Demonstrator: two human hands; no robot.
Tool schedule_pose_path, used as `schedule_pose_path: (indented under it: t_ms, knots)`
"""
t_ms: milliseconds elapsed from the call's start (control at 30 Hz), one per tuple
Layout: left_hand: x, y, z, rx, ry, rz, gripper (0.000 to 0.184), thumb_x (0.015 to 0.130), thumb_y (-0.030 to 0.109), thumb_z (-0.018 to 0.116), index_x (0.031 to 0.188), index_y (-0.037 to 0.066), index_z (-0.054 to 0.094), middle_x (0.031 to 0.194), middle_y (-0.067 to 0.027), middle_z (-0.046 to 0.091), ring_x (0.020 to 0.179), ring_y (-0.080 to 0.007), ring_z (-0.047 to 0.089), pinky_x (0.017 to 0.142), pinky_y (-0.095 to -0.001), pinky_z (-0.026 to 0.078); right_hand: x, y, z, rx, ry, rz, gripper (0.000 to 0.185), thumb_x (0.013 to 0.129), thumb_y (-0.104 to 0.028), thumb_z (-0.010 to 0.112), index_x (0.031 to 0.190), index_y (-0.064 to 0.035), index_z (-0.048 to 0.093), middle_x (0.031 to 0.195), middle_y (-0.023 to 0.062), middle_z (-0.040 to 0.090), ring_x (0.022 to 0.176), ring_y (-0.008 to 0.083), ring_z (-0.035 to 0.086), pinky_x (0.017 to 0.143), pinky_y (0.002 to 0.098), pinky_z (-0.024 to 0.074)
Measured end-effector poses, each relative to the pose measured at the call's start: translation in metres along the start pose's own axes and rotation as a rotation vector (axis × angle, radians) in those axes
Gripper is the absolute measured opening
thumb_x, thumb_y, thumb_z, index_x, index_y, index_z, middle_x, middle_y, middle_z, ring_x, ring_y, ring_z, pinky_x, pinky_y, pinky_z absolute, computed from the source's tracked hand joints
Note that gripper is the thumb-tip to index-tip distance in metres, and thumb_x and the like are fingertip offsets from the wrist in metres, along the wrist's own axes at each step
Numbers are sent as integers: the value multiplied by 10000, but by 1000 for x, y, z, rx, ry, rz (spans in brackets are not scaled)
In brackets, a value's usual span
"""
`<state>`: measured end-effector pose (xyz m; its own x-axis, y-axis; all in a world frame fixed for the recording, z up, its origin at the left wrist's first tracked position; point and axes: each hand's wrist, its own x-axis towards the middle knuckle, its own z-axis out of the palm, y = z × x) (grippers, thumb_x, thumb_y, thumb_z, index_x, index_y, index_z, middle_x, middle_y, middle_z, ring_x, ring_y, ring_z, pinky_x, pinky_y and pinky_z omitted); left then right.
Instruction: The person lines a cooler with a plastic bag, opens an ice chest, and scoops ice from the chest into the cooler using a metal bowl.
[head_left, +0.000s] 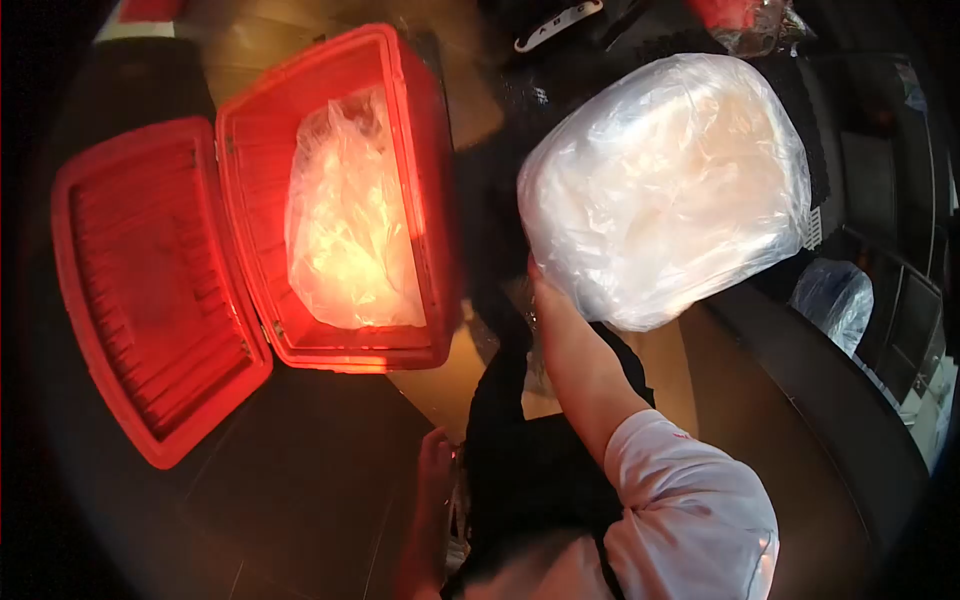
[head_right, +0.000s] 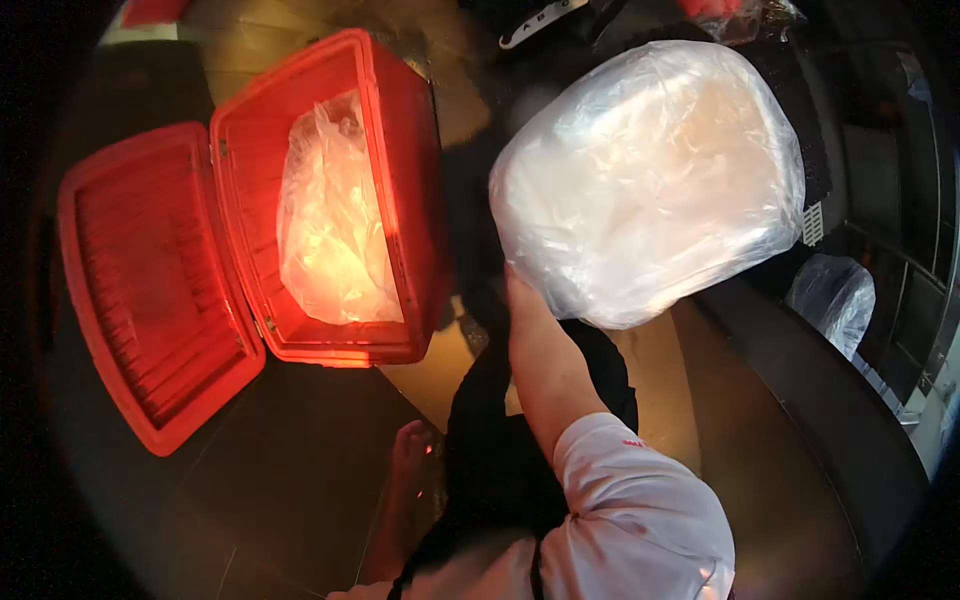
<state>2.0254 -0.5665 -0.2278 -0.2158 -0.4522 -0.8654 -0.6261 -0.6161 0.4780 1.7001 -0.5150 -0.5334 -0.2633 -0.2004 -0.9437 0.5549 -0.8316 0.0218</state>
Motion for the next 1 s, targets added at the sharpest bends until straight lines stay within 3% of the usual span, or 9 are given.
schedule_pose_path:
  t_ms: [267,433,467,533,567,800,867,933,1000]
  knots:
    - [7,-64,-47,-210,340,-250,399,986,298,471,1270,20,435,1073,-55,534,931,-157,540,798,-305,445,5,38,-47,-204,43,75,329,890,-460,431,974,-161,540,871,44,487,817,275,495,727,451,462]
    - [23,-77,-31,-165,258,-54,468,984,263,479,1353,22,323,1316,-145,428,1146,-236,479,959,-360,406,-26,21,-93,-586,39,450,297,887,-442,466,889,-162,563,738,39,516,699,262,538,645,422,517]
    - [40,-87,-26,-123,249,54,485,982,252,480,1367,21,298,1362,-164,392,1188,-254,456,992,-371,390,-49,27,-91,-856,504,322,319,901,-455,473,950,-142,510,799,89,523,686,273,534,562,437,491]
    - [40,1,13,-107,216,131,507,971,216,500,1376,14,273,1411,-182,319,1228,-272,417,1029,-373,354,-95,5,-91,-903,215,490,447,923,-517,451,1126,-121,491,884,131,542,758,313,560,628,473,498]
    - [38,43,32,-92,203,173,520,966,198,511,1380,10,260,1435,-190,282,1248,-281,397,1047,-374,337,-133,-6,-61,-1046,162,507,470,923,-577,442,899,-109,483,762,79,525,701,278,542,566,377,456]
    - [70,392,245,99,33,1012,606,924,305,565,1357,-63,356,1368,-246,402,1265,-341,402,1070,-418,289,-214,-211,247,-1047,-745,-681,449,974,-480,419,929,-65,582,831,55,581,716,158,539,682,309,461]
    - [36,511,328,197,51,1214,719,881,441,590,1323,-89,386,1339,-284,416,1257,-389,395,1064,-408,297,-291,-244,404,-790,-453,-796,499,934,-577,435,923,-97,573,731,8,543,676,144,535,631,284,451]
    - [28,606,411,299,218,1352,819,832,521,613,1314,-103,391,1290,-310,455,1261,-400,394,1058,-413,308,-336,-296,529,-811,-1004,-604,839,836,-737,418,1232,1,460,1051,129,612,863,235,624,790,374,504]
    - [35,680,477,535,331,1254,1021,757,626,617,1367,-117,274,1327,-311,438,1289,-385,388,1075,-460,279,-373,-313,625,-669,-982,-781,863,829,-719,411,1274,20,439,1174,170,580,997,284,611,876,417,492]
